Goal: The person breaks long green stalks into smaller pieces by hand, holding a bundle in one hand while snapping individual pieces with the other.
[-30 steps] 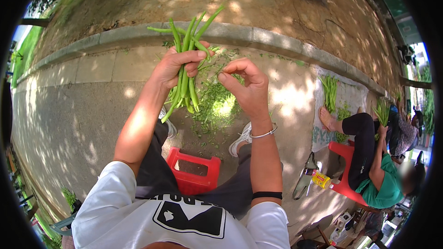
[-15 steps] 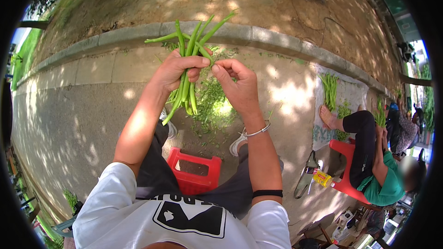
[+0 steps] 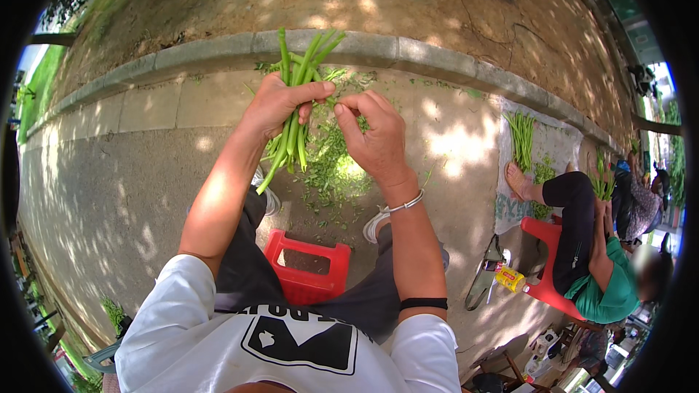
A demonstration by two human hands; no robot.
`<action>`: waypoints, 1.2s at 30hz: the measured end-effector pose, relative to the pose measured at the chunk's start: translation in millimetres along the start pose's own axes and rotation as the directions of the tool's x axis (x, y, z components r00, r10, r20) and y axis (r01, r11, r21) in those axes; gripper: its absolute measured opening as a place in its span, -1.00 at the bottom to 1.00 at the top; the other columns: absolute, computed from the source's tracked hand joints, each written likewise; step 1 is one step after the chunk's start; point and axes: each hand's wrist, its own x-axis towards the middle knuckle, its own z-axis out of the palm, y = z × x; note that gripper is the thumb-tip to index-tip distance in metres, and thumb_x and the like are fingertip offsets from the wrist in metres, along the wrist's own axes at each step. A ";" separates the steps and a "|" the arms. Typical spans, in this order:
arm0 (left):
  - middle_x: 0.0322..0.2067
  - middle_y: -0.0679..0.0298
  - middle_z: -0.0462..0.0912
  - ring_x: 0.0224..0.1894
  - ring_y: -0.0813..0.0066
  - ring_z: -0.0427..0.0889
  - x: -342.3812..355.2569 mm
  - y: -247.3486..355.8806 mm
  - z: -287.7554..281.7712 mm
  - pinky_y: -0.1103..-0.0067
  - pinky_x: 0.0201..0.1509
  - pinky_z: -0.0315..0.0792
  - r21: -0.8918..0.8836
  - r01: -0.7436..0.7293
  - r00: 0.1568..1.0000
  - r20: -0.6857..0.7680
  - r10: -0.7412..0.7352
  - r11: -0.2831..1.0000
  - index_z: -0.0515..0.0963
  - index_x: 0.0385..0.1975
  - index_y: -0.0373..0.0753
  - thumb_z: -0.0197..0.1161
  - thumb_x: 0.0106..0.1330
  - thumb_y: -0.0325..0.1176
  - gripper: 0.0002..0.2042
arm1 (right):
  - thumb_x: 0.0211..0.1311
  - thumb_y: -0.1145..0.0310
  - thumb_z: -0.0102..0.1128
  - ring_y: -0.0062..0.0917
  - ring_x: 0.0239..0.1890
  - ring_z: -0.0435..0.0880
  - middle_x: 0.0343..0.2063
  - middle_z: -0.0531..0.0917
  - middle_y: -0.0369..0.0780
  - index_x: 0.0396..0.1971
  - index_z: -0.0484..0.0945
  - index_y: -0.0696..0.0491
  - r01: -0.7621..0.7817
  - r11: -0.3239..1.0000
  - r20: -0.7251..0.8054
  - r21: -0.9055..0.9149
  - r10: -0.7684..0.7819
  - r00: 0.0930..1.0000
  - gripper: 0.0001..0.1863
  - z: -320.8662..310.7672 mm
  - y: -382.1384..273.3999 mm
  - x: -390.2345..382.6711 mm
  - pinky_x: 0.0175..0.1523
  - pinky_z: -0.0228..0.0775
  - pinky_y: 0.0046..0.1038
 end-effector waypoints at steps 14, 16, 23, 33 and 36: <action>-0.65 0.27 0.52 -0.75 0.65 0.38 1.3 1.1 -7.3 0.69 -0.74 0.22 -0.135 0.016 0.987 0.163 0.006 0.991 0.53 -0.56 -0.34 0.36 -0.01 -0.41 -0.85 | 0.12 0.47 0.18 -0.71 -0.44 0.46 -0.52 0.54 -0.34 -0.46 0.53 0.18 -0.260 0.874 0.123 0.411 0.230 0.965 -0.91 -5.4 1.0 -1.6 -0.29 0.30 -0.64; -0.66 0.27 0.52 -0.75 0.64 0.38 1.2 1.9 -7.8 0.69 -0.73 0.22 -0.146 0.021 0.984 0.177 0.005 0.989 0.53 -0.57 -0.34 0.36 -0.01 -0.41 -0.84 | 0.13 0.46 0.18 -0.74 -0.44 0.45 -0.52 0.54 -0.36 -0.46 0.53 0.18 -0.275 0.851 0.136 0.448 0.239 0.961 -0.91 -5.3 1.3 -1.6 -0.30 0.29 -0.66; -0.70 0.28 0.50 -0.77 0.64 0.36 -0.4 2.5 -8.6 0.69 -0.73 0.19 -0.152 0.025 0.976 0.218 0.008 0.988 0.54 -0.57 -0.34 0.37 -0.04 -0.42 -0.84 | 0.18 0.45 0.13 -0.80 -0.44 0.43 -0.52 0.52 -0.41 -0.43 0.51 0.16 -0.346 0.738 0.216 0.580 0.270 0.938 -0.91 -6.1 -1.4 -2.3 -0.33 0.26 -0.72; -0.73 0.39 0.46 -0.76 0.72 0.35 -1.6 3.6 -2.4 0.71 -0.72 0.19 0.090 -0.148 0.987 0.070 0.142 0.985 0.51 -0.55 -0.29 0.37 0.00 -0.41 -0.84 | 0.16 0.47 0.14 -0.78 -0.45 0.42 -0.52 0.52 -0.40 -0.43 0.51 0.17 -0.369 0.751 0.135 0.548 0.356 0.925 -0.92 -1.0 0.3 -4.5 -0.30 0.28 -0.70; -0.75 0.38 0.46 -0.74 0.70 0.39 3.2 -9.2 2.2 0.70 -0.69 0.22 0.336 -0.220 0.955 -0.116 0.272 0.916 0.51 -0.62 -0.29 0.37 -0.01 -0.39 -0.83 | 0.12 0.49 0.16 -0.76 -0.46 0.42 -0.53 0.52 -0.39 -0.45 0.50 0.17 -0.287 0.824 -0.014 0.489 0.337 0.942 -0.93 1.1 -6.0 -6.1 -0.29 0.28 -0.69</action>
